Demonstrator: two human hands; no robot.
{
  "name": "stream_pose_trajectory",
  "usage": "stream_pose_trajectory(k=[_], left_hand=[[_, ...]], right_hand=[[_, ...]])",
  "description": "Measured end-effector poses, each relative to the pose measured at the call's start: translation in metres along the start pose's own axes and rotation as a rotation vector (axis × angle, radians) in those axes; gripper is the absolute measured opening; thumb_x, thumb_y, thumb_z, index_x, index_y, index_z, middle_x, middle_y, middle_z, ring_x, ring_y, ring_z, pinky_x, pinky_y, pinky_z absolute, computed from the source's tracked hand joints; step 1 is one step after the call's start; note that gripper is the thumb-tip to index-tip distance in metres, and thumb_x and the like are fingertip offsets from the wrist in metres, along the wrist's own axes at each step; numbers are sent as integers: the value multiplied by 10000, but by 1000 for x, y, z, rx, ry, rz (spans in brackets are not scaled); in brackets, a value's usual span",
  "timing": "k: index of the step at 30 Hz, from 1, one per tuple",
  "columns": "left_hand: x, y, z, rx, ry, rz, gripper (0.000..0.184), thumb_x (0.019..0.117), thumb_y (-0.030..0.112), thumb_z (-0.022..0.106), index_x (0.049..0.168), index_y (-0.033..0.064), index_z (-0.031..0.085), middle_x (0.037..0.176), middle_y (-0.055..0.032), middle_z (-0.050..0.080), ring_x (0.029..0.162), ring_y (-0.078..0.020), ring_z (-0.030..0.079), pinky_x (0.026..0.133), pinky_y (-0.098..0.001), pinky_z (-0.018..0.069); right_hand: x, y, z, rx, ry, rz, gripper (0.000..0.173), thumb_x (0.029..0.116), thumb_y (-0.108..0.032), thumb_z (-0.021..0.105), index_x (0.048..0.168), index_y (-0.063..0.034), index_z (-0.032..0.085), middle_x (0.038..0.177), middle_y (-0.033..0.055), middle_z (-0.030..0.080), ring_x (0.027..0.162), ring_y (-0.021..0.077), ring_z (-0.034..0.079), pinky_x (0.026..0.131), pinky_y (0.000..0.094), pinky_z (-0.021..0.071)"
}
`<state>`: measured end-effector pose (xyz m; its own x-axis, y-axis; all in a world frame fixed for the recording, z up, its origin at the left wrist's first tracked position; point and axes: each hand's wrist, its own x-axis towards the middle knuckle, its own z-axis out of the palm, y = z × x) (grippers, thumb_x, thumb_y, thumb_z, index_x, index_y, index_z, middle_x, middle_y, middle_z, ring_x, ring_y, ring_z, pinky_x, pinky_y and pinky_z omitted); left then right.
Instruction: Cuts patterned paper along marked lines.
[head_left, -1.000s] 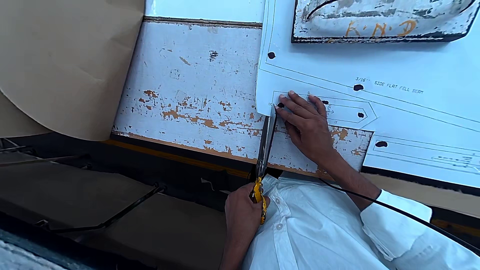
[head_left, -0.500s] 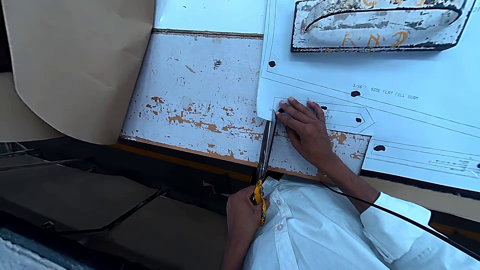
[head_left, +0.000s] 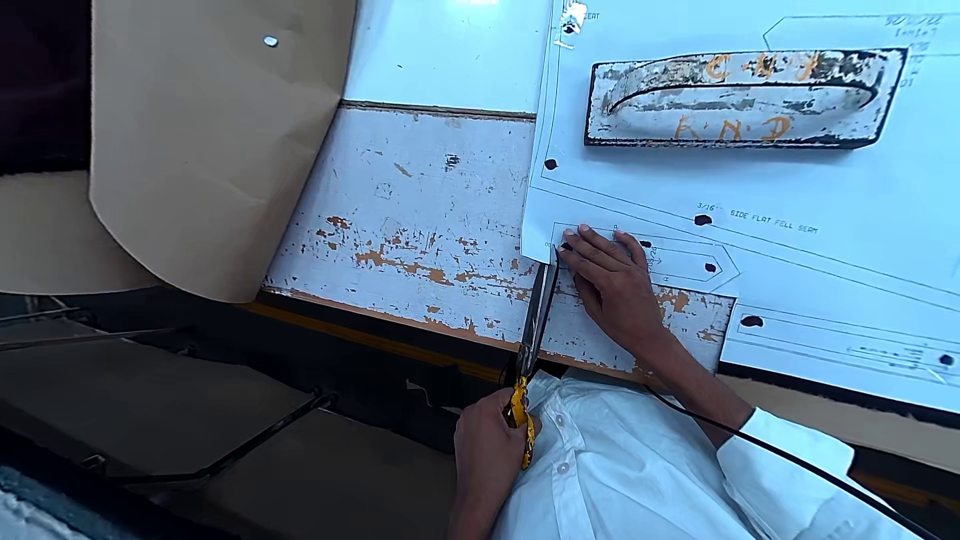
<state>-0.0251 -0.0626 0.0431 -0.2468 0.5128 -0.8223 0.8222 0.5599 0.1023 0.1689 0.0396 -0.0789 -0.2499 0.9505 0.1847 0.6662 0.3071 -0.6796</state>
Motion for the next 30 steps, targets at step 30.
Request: stream_pose_trajectory(k=[30], left_hand=[[-2, 16, -12, 94, 30, -15, 202, 894, 270, 761, 1048, 140, 779, 910, -28, 741, 836, -192, 684, 787, -430, 532]], right_hand=[[0, 0, -1, 7, 7, 2, 312, 1032, -135, 535, 1285, -96, 715, 1431, 50, 629, 1401, 237, 521, 1213, 523, 275]])
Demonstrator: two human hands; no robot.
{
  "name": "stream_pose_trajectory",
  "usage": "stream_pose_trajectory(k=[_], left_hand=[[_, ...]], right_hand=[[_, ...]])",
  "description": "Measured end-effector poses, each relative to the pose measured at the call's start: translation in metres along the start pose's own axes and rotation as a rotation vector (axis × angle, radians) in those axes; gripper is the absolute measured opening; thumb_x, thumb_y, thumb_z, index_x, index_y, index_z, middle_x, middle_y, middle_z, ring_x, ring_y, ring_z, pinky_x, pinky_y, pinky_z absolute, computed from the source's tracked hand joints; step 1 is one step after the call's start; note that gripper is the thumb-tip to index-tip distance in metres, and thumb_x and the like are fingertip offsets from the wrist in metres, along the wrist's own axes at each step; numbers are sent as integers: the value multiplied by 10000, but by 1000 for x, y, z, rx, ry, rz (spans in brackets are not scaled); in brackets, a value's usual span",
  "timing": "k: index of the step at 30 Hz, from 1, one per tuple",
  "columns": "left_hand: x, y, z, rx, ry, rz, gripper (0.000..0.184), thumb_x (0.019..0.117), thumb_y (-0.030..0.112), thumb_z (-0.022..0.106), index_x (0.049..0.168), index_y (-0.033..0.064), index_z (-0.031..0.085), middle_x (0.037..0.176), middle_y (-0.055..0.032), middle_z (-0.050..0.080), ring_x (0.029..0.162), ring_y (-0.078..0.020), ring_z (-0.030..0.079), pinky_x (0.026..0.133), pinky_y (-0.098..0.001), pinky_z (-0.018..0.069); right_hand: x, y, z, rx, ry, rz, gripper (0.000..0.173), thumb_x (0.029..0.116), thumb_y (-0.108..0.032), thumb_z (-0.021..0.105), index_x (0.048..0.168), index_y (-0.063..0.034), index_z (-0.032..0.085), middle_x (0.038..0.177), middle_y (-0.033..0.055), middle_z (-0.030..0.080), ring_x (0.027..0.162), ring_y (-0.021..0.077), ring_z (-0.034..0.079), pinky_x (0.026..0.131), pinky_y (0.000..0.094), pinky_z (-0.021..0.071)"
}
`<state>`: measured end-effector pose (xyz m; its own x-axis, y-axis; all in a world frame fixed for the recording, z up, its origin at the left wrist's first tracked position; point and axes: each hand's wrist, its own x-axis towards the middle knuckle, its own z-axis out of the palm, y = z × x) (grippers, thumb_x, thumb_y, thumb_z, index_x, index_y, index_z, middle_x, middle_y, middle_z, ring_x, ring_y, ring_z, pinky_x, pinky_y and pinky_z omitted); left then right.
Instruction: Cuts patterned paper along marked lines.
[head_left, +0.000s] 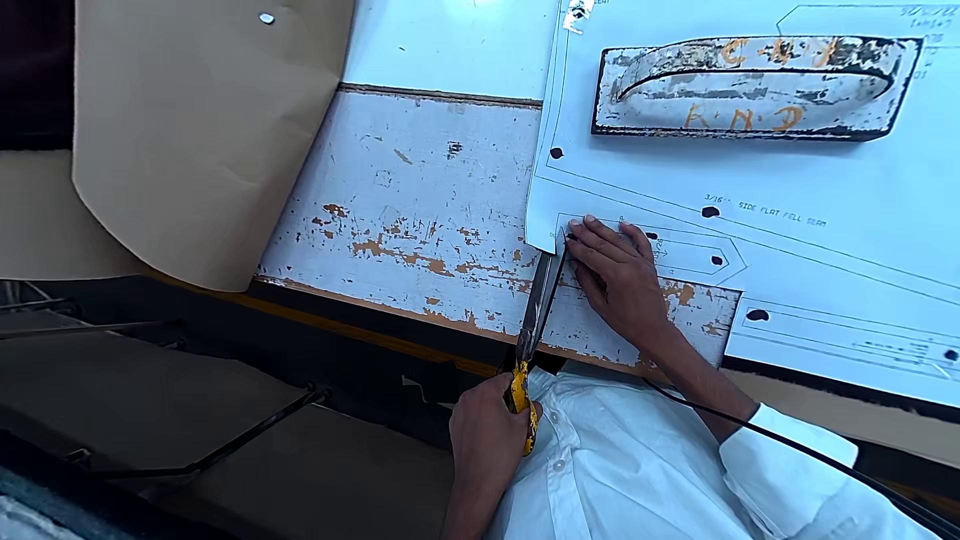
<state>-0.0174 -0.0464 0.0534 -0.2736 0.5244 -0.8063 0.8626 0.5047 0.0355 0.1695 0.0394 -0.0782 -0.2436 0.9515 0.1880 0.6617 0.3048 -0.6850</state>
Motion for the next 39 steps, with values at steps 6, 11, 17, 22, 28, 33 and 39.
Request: stream_pose_trajectory(k=[6, 11, 17, 22, 28, 33, 39], left_hand=[[3, 4, 0, 32, 21, -6, 193, 890, 270, 790, 1032, 140, 778, 887, -33, 741, 811, -197, 684, 778, -442, 534], [3, 4, 1, 30, 34, 7, 226, 890, 265, 788, 1065, 122, 776, 914, -45, 753, 839, -208, 701, 797, -458, 550], [3, 2, 5, -7, 58, 35, 172, 880, 222, 784, 1024, 127, 784, 889, -34, 748, 803, -191, 693, 775, -437, 551], [6, -1, 10, -59, 54, 48, 178, 875, 205, 778, 1026, 112, 787, 913, -30, 758, 804, -178, 696, 779, -417, 552], [9, -1, 12, -85, 43, 48, 181, 876, 207, 778, 1028, 109, 788, 917, -26, 760, 791, -157, 690, 775, -393, 549], [10, -5, 15, -133, 57, 66, 165, 868, 188, 774, 1006, 99, 784, 912, -29, 761, 787, -154, 696, 766, -388, 555], [14, -9, 19, -167, 38, 75, 212, 870, 197, 756, 1058, 103, 779, 971, -8, 776, 848, -131, 721, 803, -366, 572]], right_hand=[[0, 0, -1, 16, 8, 4, 306, 1030, -126, 535, 1271, -90, 721, 1429, 60, 630, 1397, 248, 526, 1212, 527, 277], [0, 0, -1, 32, 8, 9, 298, 1025, -121, 549, 1264, -92, 725, 1421, 59, 636, 1398, 245, 525, 1219, 533, 272], [0, 0, -1, 27, 3, 8, 306, 1021, -113, 552, 1277, -97, 720, 1422, 53, 635, 1397, 242, 527, 1217, 530, 273], [-1, 0, -1, 31, 3, 7, 309, 1021, -111, 545, 1272, -105, 724, 1423, 50, 635, 1400, 243, 523, 1218, 532, 268], [-1, 0, 0, 36, 12, 12, 310, 1024, -112, 539, 1273, -110, 725, 1424, 45, 634, 1397, 240, 526, 1219, 524, 269], [0, 0, 0, 38, 4, 11, 317, 1026, -113, 537, 1284, -110, 720, 1427, 46, 632, 1400, 239, 523, 1220, 519, 269], [0, 0, 0, 48, 9, 12, 313, 1026, -124, 539, 1279, -110, 723, 1428, 48, 631, 1402, 240, 520, 1217, 522, 276]])
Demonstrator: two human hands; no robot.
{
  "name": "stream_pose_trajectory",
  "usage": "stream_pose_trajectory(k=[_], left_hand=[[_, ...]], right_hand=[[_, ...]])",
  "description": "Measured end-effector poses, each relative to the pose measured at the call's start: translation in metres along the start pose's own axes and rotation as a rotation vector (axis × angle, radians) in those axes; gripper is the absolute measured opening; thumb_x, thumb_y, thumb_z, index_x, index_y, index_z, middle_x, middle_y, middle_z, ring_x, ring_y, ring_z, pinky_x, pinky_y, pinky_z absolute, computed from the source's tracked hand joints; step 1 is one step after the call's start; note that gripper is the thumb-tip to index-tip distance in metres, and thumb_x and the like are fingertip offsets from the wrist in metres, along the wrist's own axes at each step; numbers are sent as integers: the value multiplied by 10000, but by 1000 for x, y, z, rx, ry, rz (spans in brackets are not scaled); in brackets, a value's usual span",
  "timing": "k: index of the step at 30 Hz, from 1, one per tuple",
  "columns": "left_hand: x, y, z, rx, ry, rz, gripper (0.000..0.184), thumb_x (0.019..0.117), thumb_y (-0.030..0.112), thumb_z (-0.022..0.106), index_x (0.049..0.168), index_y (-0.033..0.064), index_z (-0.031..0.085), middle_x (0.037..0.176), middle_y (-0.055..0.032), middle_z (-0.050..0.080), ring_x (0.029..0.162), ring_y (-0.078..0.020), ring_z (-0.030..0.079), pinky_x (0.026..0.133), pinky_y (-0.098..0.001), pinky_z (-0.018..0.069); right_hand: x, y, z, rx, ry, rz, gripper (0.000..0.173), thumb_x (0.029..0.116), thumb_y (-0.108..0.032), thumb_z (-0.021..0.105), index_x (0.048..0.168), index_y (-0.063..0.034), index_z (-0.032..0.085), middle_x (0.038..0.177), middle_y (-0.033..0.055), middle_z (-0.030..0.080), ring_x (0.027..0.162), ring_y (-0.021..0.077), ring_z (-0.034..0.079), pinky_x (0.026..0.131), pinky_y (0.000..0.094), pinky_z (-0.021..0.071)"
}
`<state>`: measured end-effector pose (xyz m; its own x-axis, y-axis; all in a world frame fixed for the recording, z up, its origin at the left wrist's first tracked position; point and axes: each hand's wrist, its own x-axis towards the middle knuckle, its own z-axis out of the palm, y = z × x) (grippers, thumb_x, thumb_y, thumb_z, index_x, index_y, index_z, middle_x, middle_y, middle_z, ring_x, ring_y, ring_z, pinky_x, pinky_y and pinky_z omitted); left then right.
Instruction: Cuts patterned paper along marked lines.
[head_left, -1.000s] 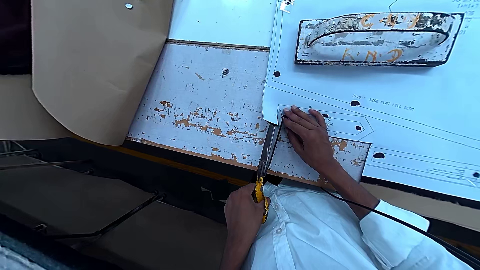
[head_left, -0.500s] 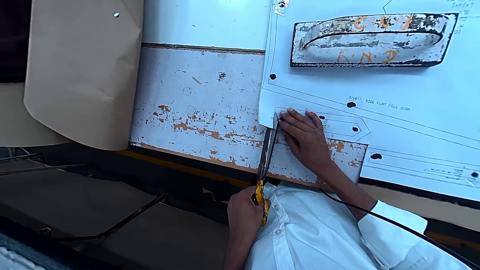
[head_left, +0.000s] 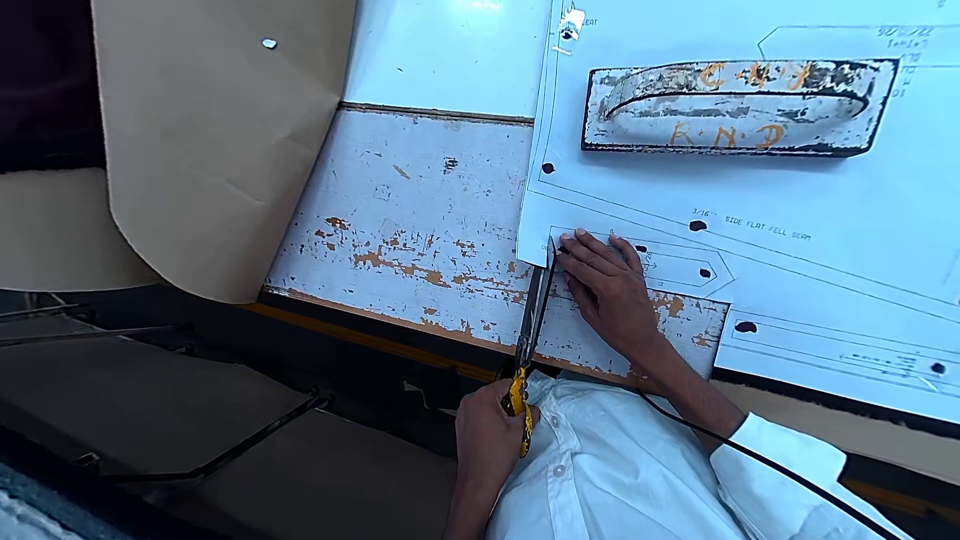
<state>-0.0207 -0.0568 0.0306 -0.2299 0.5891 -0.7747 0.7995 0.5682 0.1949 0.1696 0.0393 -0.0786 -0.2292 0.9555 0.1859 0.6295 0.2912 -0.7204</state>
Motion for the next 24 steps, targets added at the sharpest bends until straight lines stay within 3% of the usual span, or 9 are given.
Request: stream_pose_trajectory(k=[8, 16, 20, 24], left_hand=[[-3, 13, -14, 60, -58, -65, 265, 900, 236, 753, 1140, 127, 764, 1033, -3, 770, 894, -156, 714, 847, -402, 564], [-6, 27, -13, 110, -39, -78, 223, 909, 243, 764, 1091, 113, 770, 955, -54, 750, 883, -217, 694, 841, -457, 540], [-8, 30, -12, 79, -24, -79, 205, 896, 206, 773, 1075, 106, 778, 948, -56, 750, 885, -217, 693, 832, -451, 539], [-8, 30, -11, 65, -14, -87, 194, 888, 199, 794, 1054, 100, 780, 905, -63, 741, 836, -218, 683, 794, -450, 538]], right_hand=[[0, 0, 0, -7, 5, -11, 295, 1025, -122, 541, 1245, -99, 736, 1415, 56, 640, 1396, 254, 526, 1203, 537, 295], [-1, 0, 0, -16, 10, -16, 294, 1019, -116, 544, 1235, -92, 741, 1406, 60, 647, 1383, 265, 540, 1196, 542, 301], [-11, -12, -20, 2, -106, -35, 330, 1012, -57, 554, 1317, -8, 669, 1502, 106, 558, 1471, 314, 421, 1224, 563, 231], [-10, -16, -23, 2, -111, -32, 332, 1010, -50, 552, 1319, -3, 667, 1504, 109, 556, 1476, 320, 414, 1226, 563, 225]])
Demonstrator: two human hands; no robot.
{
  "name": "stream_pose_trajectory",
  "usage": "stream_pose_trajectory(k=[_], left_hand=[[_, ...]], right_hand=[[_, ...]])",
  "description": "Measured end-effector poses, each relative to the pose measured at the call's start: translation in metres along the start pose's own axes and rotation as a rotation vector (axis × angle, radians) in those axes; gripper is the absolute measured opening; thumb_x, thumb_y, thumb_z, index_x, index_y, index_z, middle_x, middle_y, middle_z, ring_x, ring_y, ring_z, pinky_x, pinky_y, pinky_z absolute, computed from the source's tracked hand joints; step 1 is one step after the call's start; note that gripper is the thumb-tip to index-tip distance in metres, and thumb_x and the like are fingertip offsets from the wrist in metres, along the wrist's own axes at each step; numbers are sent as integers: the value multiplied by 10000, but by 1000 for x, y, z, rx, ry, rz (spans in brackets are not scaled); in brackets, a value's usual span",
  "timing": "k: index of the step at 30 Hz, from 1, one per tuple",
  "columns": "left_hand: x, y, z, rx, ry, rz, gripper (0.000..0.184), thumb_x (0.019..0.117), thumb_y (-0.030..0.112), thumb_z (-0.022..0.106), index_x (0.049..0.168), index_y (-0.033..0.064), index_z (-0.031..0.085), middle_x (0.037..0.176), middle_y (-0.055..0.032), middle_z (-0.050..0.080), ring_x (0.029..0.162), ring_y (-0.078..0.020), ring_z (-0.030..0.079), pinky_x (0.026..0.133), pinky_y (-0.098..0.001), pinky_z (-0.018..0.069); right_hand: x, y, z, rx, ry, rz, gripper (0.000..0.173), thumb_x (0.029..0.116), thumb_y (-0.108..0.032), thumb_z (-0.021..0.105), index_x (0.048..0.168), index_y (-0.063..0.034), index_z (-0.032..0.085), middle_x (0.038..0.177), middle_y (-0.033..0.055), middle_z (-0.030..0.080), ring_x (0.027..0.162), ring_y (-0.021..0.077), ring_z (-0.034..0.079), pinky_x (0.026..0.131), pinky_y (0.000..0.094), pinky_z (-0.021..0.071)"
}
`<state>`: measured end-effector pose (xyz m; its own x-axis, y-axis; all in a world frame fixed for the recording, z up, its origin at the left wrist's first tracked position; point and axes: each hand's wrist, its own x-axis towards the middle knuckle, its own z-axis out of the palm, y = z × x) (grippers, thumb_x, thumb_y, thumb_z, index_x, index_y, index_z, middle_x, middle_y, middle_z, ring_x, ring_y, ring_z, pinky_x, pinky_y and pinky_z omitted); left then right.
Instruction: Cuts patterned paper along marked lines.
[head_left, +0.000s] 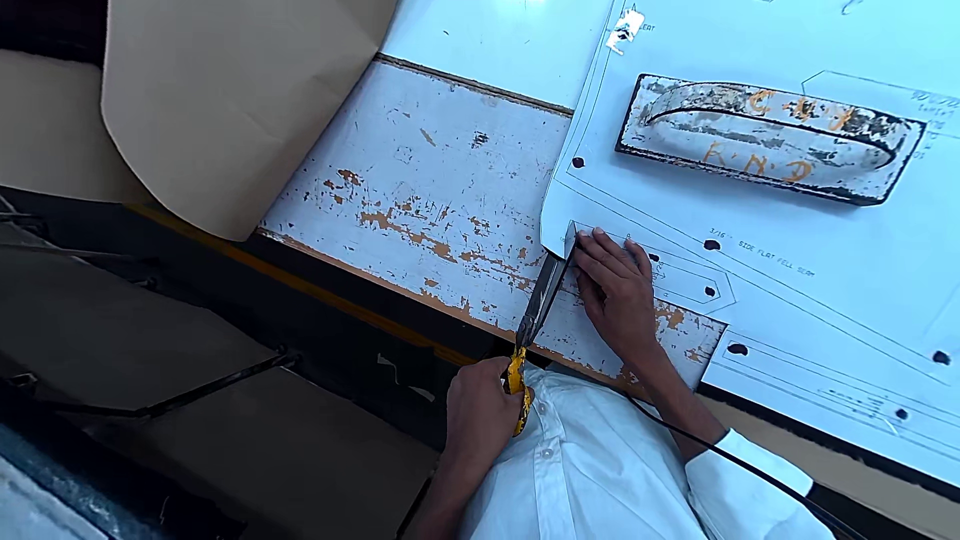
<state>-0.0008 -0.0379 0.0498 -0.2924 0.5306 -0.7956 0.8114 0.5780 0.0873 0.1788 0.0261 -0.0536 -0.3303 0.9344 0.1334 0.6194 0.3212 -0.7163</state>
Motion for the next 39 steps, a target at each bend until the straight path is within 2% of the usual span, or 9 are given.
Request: stream_pose_trajectory(k=[8, 16, 17, 20, 23, 26, 28, 32, 39], left_hand=[[0, -4, 1, -9, 31, 23, 154, 876, 187, 812, 1009, 114, 787, 861, -45, 738, 794, -205, 681, 754, -458, 543], [2, 1, 2, -12, 21, 19, 170, 894, 196, 794, 1052, 136, 786, 890, -40, 740, 813, -210, 682, 765, -471, 539], [2, 1, 1, -15, 18, 19, 165, 894, 193, 795, 1047, 134, 785, 889, -40, 738, 812, -211, 679, 764, -471, 536], [2, 1, 2, -42, 21, 21, 161, 891, 187, 803, 1041, 129, 786, 900, -32, 748, 811, -193, 687, 766, -456, 546], [1, 2, 2, -56, 25, 24, 157, 889, 163, 804, 1036, 110, 785, 914, -40, 756, 827, -197, 698, 782, -457, 551], [2, 2, 0, -50, 22, 28, 148, 885, 174, 817, 1009, 101, 779, 887, -45, 746, 801, -199, 689, 762, -453, 546], [2, 3, -2, -52, 19, 27, 138, 883, 162, 817, 1004, 106, 782, 889, -41, 752, 802, -193, 696, 764, -447, 553], [2, 2, 0, -41, 26, 25, 107, 882, 163, 816, 973, 117, 782, 849, -34, 740, 771, -185, 685, 739, -443, 548], [3, 2, 0, -67, 25, 31, 102, 880, 157, 817, 965, 113, 781, 848, -37, 742, 777, -186, 692, 747, -443, 555]], right_hand=[[6, -5, -5, 13, -28, 44, 325, 999, -36, 566, 1302, 1, 677, 1485, 119, 573, 1456, 335, 441, 1214, 572, 245], [6, -9, -12, 13, -66, 47, 332, 1010, -40, 561, 1323, 12, 659, 1502, 123, 556, 1466, 339, 425, 1222, 562, 235], [7, -7, -11, 10, -61, 49, 329, 1014, -45, 557, 1321, 4, 663, 1498, 119, 560, 1463, 333, 431, 1223, 559, 235], [10, 10, 15, -20, 98, 23, 288, 1020, -113, 561, 1247, -82, 735, 1415, 64, 640, 1399, 270, 522, 1208, 539, 278], [8, 3, 4, 7, 18, 25, 313, 1019, -67, 553, 1297, -24, 690, 1468, 107, 591, 1444, 317, 460, 1220, 560, 240], [11, 12, 16, -21, 92, 29, 288, 1017, -111, 564, 1245, -91, 739, 1413, 60, 642, 1398, 265, 524, 1210, 536, 271], [12, 5, 4, -9, 10, 53, 305, 1021, -85, 560, 1287, -65, 707, 1452, 80, 609, 1429, 292, 484, 1217, 548, 250], [12, 16, 21, -20, 119, 18, 284, 1022, -121, 561, 1237, -109, 746, 1409, 57, 645, 1395, 262, 527, 1211, 538, 268], [13, 15, 19, -16, 91, 26, 293, 1021, -120, 556, 1250, -102, 737, 1419, 56, 638, 1401, 266, 520, 1209, 548, 267]])
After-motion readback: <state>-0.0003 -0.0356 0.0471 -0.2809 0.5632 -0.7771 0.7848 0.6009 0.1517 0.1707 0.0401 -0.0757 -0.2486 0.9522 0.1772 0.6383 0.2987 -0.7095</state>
